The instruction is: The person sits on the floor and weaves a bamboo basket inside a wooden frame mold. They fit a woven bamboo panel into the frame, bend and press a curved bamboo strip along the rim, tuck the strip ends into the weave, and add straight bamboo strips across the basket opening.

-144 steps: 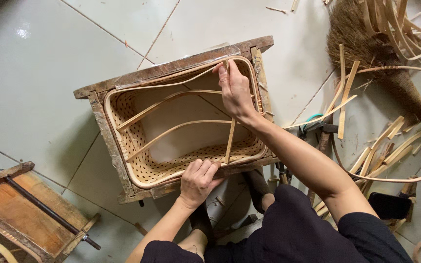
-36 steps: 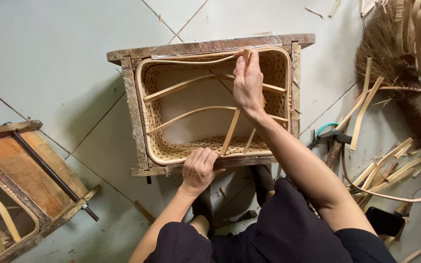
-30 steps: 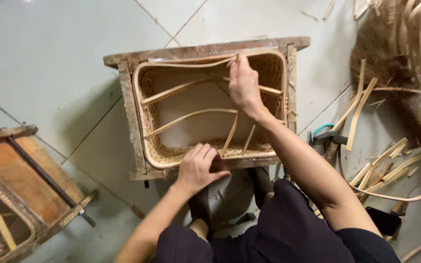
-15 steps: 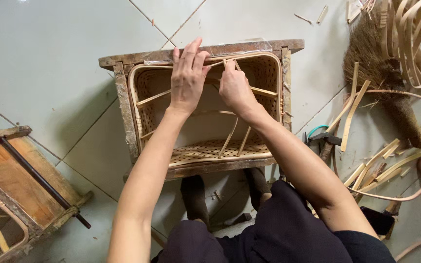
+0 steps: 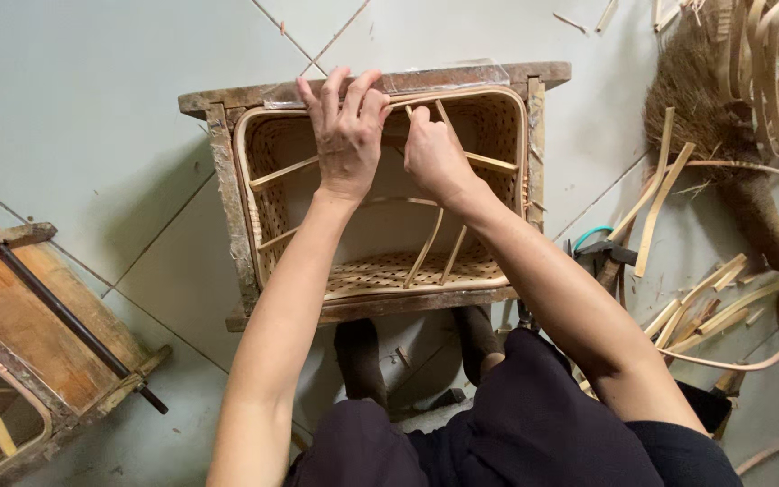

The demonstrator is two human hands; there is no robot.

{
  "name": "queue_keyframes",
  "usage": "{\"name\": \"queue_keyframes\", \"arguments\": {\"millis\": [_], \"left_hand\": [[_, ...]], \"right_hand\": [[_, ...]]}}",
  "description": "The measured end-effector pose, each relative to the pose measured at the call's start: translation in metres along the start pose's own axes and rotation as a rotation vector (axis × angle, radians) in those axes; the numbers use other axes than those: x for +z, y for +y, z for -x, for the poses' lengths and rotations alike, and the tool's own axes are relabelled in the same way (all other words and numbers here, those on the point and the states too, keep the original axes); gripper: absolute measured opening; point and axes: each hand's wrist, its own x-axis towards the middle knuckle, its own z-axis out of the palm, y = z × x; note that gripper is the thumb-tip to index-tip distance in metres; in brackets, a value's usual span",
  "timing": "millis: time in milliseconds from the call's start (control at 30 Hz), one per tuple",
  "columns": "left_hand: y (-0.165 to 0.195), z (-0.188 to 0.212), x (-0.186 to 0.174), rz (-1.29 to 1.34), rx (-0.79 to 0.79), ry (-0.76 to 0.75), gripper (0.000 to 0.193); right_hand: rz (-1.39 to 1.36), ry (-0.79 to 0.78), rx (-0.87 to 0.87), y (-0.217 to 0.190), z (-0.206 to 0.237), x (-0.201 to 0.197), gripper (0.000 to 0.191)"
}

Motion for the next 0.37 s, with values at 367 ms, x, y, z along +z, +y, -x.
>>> {"name": "queue_keyframes", "arguments": {"millis": [367], "left_hand": [[-0.026, -0.004, -0.001, 0.121, 0.069, -0.173, 0.013]], "right_hand": [[0.192, -0.108, -0.045, -0.026, 0.013, -0.032, 0.027]]}}
